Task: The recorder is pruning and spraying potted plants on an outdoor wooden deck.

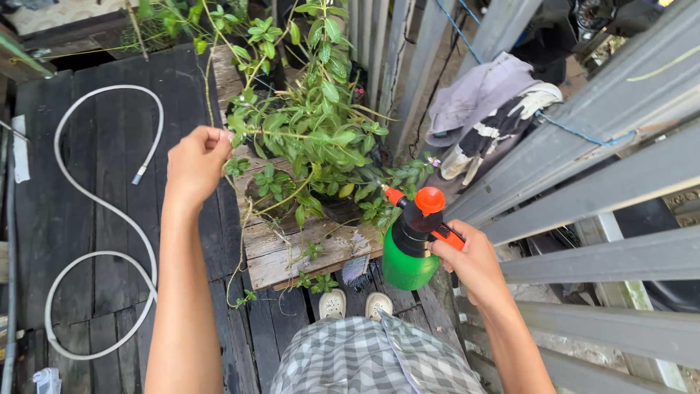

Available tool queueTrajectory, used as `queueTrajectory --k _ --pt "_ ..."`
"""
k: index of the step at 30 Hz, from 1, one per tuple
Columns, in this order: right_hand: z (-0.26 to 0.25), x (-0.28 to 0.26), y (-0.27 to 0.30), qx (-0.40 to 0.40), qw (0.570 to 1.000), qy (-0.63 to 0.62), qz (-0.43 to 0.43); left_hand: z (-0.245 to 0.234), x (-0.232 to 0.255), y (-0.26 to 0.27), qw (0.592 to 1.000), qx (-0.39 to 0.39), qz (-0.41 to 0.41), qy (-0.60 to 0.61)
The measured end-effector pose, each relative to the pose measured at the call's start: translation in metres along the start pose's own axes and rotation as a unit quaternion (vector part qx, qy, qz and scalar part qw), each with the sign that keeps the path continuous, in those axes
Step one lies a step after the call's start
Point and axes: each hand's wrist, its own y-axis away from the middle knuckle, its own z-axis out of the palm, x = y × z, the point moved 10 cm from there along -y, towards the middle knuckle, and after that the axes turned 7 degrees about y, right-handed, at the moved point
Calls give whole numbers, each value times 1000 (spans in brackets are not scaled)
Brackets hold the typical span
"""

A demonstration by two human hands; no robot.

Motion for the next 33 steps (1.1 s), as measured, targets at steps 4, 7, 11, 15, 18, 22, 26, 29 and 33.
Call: queueTrajectory --k 4,7,11,15,18,22,26,29,33 --pt "6 -16 -6 -5 1000 11 -16 -8 -37 10 998 1 -57 37" --pt "11 -18 -11 -21 1000 5 -21 -13 -61 18 995 0 -77 57" --pt "18 -20 -13 -34 999 7 -11 -30 -85 24 992 9 -102 79" --pt "24 -23 -14 -36 999 27 -9 -51 -95 29 987 27 -121 105" --pt "30 -22 -16 -41 999 26 -5 -67 -94 30 985 37 -124 112" --pt "40 -18 -21 -55 998 17 -12 -88 -79 29 985 52 -123 107" --pt "47 -26 -25 -51 997 46 -20 -91 -79 26 985 61 -130 99" --pt "55 -32 -26 -57 996 51 -34 -91 -83 23 985 62 -124 102" --pt "67 -24 -32 -64 997 45 -17 -93 -87 25 984 62 -126 112"
